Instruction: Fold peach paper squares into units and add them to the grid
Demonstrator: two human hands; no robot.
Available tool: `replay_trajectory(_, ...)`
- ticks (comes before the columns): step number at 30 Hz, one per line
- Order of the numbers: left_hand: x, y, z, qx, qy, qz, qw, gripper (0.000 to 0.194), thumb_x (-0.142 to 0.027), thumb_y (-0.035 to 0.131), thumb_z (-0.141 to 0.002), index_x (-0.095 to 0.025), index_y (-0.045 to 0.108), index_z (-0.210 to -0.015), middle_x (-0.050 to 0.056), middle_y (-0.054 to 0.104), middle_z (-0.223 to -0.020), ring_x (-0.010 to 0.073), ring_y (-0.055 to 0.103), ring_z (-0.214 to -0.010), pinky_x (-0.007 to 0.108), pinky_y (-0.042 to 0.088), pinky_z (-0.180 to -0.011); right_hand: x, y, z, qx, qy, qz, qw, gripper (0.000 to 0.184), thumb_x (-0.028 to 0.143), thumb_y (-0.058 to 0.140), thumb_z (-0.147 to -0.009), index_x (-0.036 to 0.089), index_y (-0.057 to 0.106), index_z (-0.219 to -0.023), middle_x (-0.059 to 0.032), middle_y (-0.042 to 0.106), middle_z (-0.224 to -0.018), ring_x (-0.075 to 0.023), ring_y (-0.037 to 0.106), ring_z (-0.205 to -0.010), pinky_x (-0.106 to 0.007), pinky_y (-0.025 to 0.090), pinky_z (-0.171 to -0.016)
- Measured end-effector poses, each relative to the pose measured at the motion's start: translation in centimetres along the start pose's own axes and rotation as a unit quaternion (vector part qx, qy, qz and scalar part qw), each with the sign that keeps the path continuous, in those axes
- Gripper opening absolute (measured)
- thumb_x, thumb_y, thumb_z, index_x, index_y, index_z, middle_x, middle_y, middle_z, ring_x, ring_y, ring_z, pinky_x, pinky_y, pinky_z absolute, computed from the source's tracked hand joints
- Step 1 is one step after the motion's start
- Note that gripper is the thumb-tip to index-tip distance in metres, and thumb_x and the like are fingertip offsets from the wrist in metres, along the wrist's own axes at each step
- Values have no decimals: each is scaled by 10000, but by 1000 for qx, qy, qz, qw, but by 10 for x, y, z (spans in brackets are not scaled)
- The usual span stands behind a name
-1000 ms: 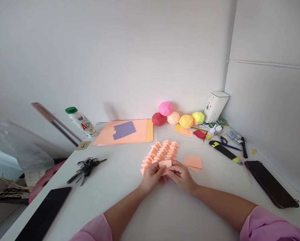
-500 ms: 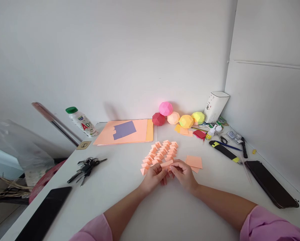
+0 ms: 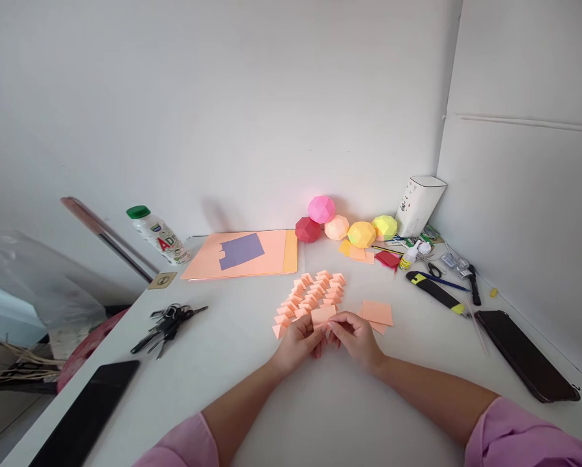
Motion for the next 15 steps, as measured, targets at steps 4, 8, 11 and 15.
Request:
replay_trajectory(4, 2, 0, -1, 5, 4, -2, 1000, 317, -464, 599, -766, -191, 453, -697, -33, 592, -566, 93, 506, -405, 223, 376, -429, -3, 0, -1, -3, 11, -3, 1000, 224, 387, 600, -801, 165, 605, -776, -3, 592, -600, -135, 585, -541, -245, 477, -459)
replay_trajectory(8, 2, 0, -2, 9, 10, 5, 1000, 314, -462, 607, -762, -187, 465, -707, -33, 590, -567, 90, 500, -396, 221, 374, -417, -6, -1, 0, 0, 17, 1, 1000, 232, 394, 591, -806, 164, 592, -781, -3, 593, -590, -137, 590, -539, -248, 476, -458)
replay_trajectory(11, 2, -1, -2, 6, 13, 8, 1000, 323, -464, 609, -760, -188, 456, -689, -28, 595, -563, 92, 502, -394, 220, 371, -411, -7, -1, 0, -1, 21, 3, 1000, 240, 408, 586, -806, 169, 569, -791, 2, 584, -587, -141, 590, -546, -255, 476, -461)
replay_trajectory(15, -2, -1, -1, 7, 17, 16, 1000, 308, -453, 606, -768, -173, 492, -707, -19, 598, -571, 86, 497, -391, 218, 369, -409, -8, -1, -1, -10, 37, -17, 999, 271, 418, 612, -784, 186, 496, -860, 24, 563, -620, -130, 573, -542, -247, 464, -458)
Point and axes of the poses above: each hand's wrist, its own z-axis away from the middle knuckle, its own y-axis out of the palm, x = y × z, the point moved 7 cm from there along -z, towards the middle knuckle
